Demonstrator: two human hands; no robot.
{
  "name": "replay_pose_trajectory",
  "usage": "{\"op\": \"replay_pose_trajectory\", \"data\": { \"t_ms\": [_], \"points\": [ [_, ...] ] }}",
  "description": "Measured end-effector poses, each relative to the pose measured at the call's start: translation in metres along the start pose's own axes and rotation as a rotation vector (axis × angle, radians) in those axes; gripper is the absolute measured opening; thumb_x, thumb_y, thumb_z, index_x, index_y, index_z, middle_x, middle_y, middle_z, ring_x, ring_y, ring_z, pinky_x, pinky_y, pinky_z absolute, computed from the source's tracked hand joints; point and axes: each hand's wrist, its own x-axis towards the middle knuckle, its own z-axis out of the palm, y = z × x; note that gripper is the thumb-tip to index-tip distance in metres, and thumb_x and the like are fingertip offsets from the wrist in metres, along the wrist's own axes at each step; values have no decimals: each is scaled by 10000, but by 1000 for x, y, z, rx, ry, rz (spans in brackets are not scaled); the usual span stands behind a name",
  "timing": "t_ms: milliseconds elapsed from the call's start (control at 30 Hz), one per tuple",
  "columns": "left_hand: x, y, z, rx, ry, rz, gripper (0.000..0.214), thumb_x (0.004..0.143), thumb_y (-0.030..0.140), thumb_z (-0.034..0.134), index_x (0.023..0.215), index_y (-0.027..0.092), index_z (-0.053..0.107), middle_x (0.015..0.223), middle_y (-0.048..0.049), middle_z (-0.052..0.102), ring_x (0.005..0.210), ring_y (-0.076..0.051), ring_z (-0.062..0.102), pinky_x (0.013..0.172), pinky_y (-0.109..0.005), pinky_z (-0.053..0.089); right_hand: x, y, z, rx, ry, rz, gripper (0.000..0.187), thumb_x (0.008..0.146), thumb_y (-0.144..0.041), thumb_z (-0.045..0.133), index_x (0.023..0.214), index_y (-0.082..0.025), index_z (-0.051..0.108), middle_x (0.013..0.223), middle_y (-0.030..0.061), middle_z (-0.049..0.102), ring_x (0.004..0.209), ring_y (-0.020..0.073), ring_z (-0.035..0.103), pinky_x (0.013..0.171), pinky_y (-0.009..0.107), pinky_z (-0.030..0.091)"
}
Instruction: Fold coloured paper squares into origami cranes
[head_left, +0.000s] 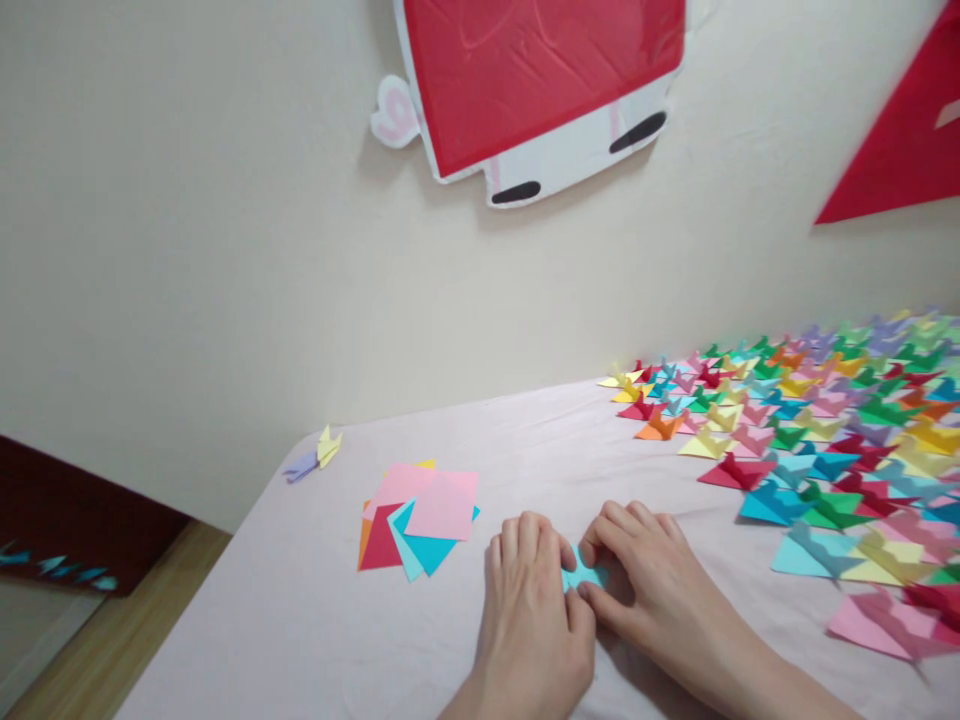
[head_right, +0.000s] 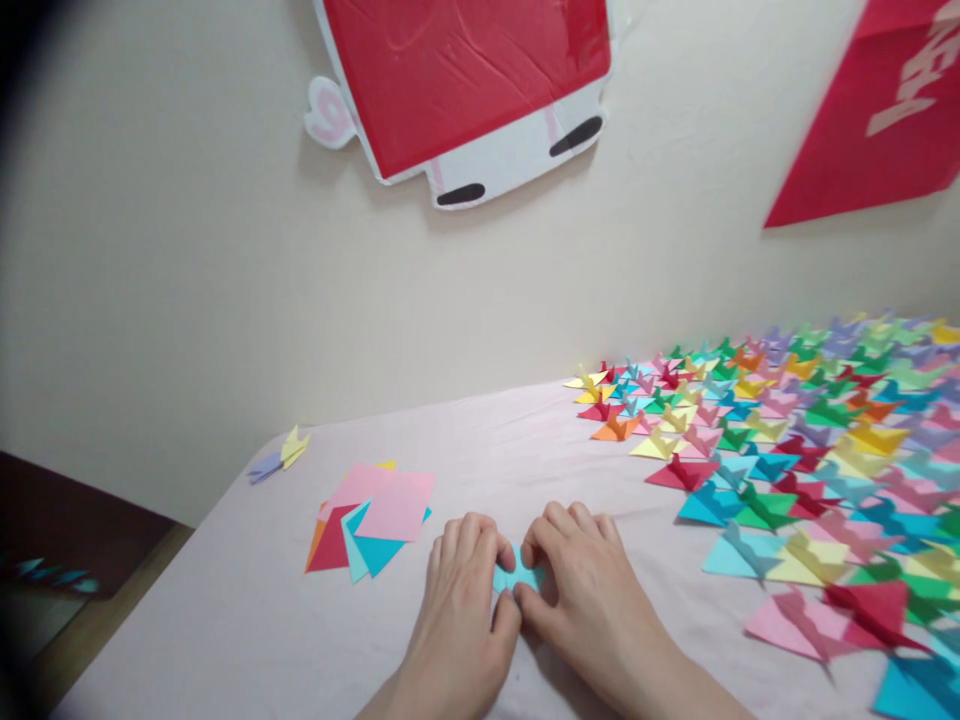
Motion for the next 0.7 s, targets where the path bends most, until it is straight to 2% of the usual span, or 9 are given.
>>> {"op": "replay_pose_trajectory", "data": {
  "t_ms": [200, 400, 567, 700],
  "points": [
    [0, 1, -1, -2, 4, -7, 288, 693, 15, 456, 883, 230, 431, 995, -48, 500, 949, -254, 443, 836, -412, 365, 2, 5, -2, 41, -15, -16, 186, 722, -69, 525, 777, -226, 608, 849, 21, 639, 850, 221, 517, 771, 370, 336],
    [-2, 0, -1, -4, 12, -3, 290, 700, 1, 438, 878, 229, 444, 995, -41, 503, 952, -245, 451, 829, -395, 372, 2, 12, 0, 64, -5, -57, 214, 759, -69, 476, 782, -224, 621, 822, 25, 640, 826, 219, 523, 752, 367, 341],
    [-2, -2, 0, 9, 22, -5, 291, 720, -2, 428, 903, 222, 463, 999, -45, 512, 966, -245, 456, 850, -396, 375, 1, 16, 0, 94, 3, -78, 260, 732, -40, 446, 780, -230, 616, 824, 22, 648, 842, 224, 533, 767, 372, 358],
    [-4, -2, -3, -32, 27, 22, 304, 769, 25, 441, 996, 220, 489, 1064, -55, 522, 1011, -246, 455, 897, -401, 374, -1, 13, -3, 122, 41, -97, 213, 811, -93, 445, 778, -230, 604, 832, 22, 655, 846, 220, 539, 800, 389, 373]
  ]
}}
